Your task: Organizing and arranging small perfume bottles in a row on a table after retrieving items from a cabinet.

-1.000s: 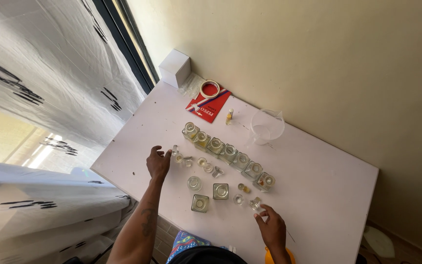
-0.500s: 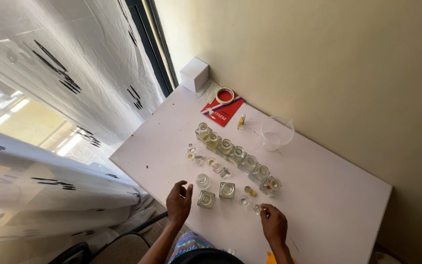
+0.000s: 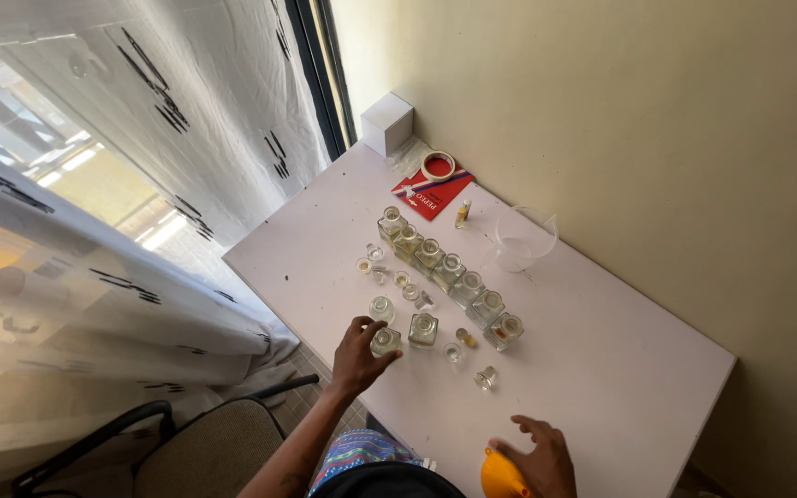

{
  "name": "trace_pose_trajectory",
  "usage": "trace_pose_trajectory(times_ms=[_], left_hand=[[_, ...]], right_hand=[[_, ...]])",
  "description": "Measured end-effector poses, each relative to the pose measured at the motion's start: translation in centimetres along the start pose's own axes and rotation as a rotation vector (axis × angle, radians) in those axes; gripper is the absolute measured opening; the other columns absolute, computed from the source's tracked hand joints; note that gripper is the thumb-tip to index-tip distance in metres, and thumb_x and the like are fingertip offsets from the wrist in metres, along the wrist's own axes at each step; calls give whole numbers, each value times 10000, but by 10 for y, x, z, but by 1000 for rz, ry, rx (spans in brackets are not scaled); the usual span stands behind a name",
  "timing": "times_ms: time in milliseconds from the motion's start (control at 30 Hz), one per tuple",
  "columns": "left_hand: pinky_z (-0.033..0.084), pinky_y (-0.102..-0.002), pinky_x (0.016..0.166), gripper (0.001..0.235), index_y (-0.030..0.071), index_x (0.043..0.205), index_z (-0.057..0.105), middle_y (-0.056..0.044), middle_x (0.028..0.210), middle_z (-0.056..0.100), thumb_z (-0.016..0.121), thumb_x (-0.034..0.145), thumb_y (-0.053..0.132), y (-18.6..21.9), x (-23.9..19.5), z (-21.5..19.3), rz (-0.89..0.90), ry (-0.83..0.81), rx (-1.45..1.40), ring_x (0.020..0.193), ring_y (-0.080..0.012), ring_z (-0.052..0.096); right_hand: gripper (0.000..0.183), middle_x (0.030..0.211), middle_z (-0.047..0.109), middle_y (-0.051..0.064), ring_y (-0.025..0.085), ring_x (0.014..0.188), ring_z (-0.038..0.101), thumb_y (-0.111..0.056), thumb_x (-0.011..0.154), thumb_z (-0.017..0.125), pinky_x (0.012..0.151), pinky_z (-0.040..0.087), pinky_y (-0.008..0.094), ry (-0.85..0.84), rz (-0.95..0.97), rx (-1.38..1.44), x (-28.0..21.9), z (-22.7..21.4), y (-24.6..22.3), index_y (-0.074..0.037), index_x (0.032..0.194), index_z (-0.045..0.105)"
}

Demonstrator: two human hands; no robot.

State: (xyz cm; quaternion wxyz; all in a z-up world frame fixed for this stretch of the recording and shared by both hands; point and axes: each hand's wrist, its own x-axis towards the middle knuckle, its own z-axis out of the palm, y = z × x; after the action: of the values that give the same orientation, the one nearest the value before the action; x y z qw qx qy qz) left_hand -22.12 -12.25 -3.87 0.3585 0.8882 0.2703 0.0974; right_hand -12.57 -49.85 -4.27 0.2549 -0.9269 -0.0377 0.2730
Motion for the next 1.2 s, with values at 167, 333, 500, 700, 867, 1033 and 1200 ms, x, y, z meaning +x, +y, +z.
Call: trace_pose_trajectory(times_ms=[167,333,500,700,867,1033,1200], left_hand=[[555,-479,852,525,145,1305,725,-79,1244,711,859,810,256,-3,5,8,-28,33,43,1126,-316,662],[539,-463,827,488,146,1263,749,-36,1189,749,885,795,183,3,12,6,-123,21,57,1085,-301,680],[543,-476,793,476,135,1232,759,-54,1178,754,902,781,188,3,17,8,-136,62,54,1044,-324,688],[532,-474,787,483,177,1181,747,-22,1159,739,911,738,274,-1,23,3,-147,36,43,1033,-314,688],[553,-515,861,792,194,1382,617,-90,1336,639,973,704,395,13,19,-11,-107,-10,76,1211,-344,616],[530,-502,904,757,161,1386,607,-109,1297,622,938,729,340,12,18,-10,10,42,90,1186,-348,565],[530,-462,820,521,152,1248,702,-68,1149,716,889,775,267,5,26,-9,-5,-6,72,1073,-306,634]], right_hand=[[1097,1518,526,-94,224,1443,485,-906,581,885,1081,542,474,-213,-225,-464,18,43,67,-513,1526,491],[941,1531,502,-76,186,1422,505,-378,765,883,1118,544,412,-311,-166,-361,7,44,65,-422,1582,418],[804,1450,546,-15,234,1326,603,-305,788,847,1095,556,384,-338,-115,-462,9,36,59,-356,1514,506],[514,1398,653,-41,216,1242,691,-183,874,680,1033,581,337,-397,79,-634,7,18,37,-347,1356,610],[298,1254,739,-135,127,1128,732,-177,826,714,911,582,279,-350,147,-563,23,2,25,-349,1068,717],[317,1221,726,-175,71,1148,725,-111,815,640,1018,570,241,-210,154,-434,40,-17,22,-347,942,809],[245,1174,798,-113,148,1111,761,-193,753,720,1025,561,280,-1,157,-349,65,-55,27,-330,910,851]])
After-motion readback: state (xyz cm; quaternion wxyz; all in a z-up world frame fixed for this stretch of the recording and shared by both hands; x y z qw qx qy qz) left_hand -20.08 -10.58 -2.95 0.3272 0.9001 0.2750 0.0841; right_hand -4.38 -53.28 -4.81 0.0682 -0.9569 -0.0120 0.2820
